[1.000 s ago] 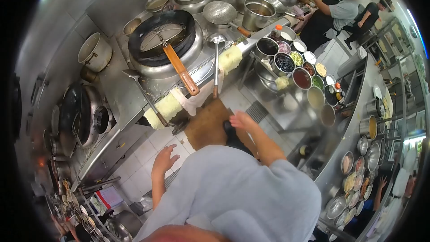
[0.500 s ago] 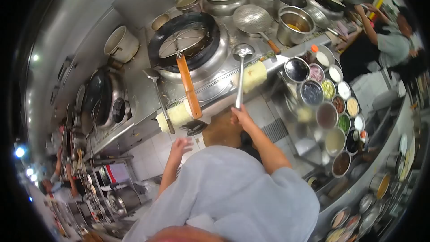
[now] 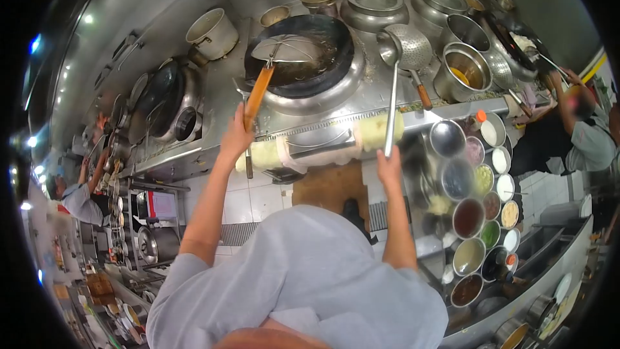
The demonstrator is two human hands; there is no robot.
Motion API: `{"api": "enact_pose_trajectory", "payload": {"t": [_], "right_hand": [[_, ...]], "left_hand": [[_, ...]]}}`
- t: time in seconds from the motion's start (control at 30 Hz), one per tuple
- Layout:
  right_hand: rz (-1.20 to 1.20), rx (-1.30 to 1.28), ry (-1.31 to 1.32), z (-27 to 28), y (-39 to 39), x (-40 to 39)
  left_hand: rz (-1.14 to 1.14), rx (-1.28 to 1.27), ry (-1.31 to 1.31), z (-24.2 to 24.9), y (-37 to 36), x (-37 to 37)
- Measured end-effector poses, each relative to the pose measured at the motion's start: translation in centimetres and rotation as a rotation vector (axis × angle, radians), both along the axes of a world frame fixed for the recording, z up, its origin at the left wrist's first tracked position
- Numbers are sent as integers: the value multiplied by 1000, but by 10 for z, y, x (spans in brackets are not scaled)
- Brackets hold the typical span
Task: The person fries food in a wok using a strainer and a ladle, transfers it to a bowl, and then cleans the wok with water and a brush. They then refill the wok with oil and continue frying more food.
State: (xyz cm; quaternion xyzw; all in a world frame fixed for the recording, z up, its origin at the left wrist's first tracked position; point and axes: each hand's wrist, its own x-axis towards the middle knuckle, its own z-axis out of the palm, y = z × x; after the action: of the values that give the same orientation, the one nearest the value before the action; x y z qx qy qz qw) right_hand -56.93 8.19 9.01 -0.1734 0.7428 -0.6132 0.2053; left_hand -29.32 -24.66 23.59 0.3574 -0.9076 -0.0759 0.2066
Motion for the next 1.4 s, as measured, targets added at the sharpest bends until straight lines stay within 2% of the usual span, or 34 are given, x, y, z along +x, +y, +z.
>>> {"api": "enact_pose_trajectory", "payload": {"t": [0.07, 0.17, 0.27, 0.3, 0.37, 0.47, 0.53, 0.57, 0.63, 0.67, 0.77, 0.87, 1.0, 1.1, 1.23, 1.3, 1.33, 1.4], "right_hand": [[28, -75, -209, 47, -4, 0], [50, -39, -129, 68, -13, -7], [78, -84, 67, 43, -27, -27], [94, -72, 74, 56, -32, -27], [113, -64, -72, 116, -40, -10], [250, -40, -66, 140, -69, -19], [237, 15, -7, 168, -101, -20], [265, 121, 182, 152, -127, -40], [265, 330, 389, 141, -174, -58], [237, 431, 404, 149, -194, -49], [246, 665, 561, 152, -234, -42], [337, 728, 480, 177, -238, -14], [325, 701, 447, 178, -225, 9], [319, 547, 229, 192, -200, 35], [203, 374, 88, 174, -181, 80], [90, 261, 74, 145, -179, 105], [71, 227, 192, 89, -187, 91], [-68, 192, 483, 34, -200, 108]], "left_hand": [[187, -224, -335, 64, 9, -6], [173, -51, -334, 76, -15, -4], [100, 65, -178, 57, -44, 3], [84, 256, -94, 60, -44, 2], [32, 640, 78, 71, -37, -7], [41, 1031, 309, 61, -53, -7], [40, 953, 327, 50, -67, -9], [45, 913, 337, 47, -74, -8], [31, 873, 318, 49, -86, -5], [26, 851, 308, 51, -92, -3], [-27, 1018, 267, 32, -127, 3], [-131, 1336, 376, 20, -153, 11], [-190, 1470, 431, 55, -141, 31], [-233, 1625, 428, 64, -147, 36], [-239, 1763, 555, 71, -114, 26], [-181, 1964, 629, 61, -97, 8], [-151, 2056, 669, 57, -91, -2], [-134, 2227, 807, 52, -68, -17]]}}
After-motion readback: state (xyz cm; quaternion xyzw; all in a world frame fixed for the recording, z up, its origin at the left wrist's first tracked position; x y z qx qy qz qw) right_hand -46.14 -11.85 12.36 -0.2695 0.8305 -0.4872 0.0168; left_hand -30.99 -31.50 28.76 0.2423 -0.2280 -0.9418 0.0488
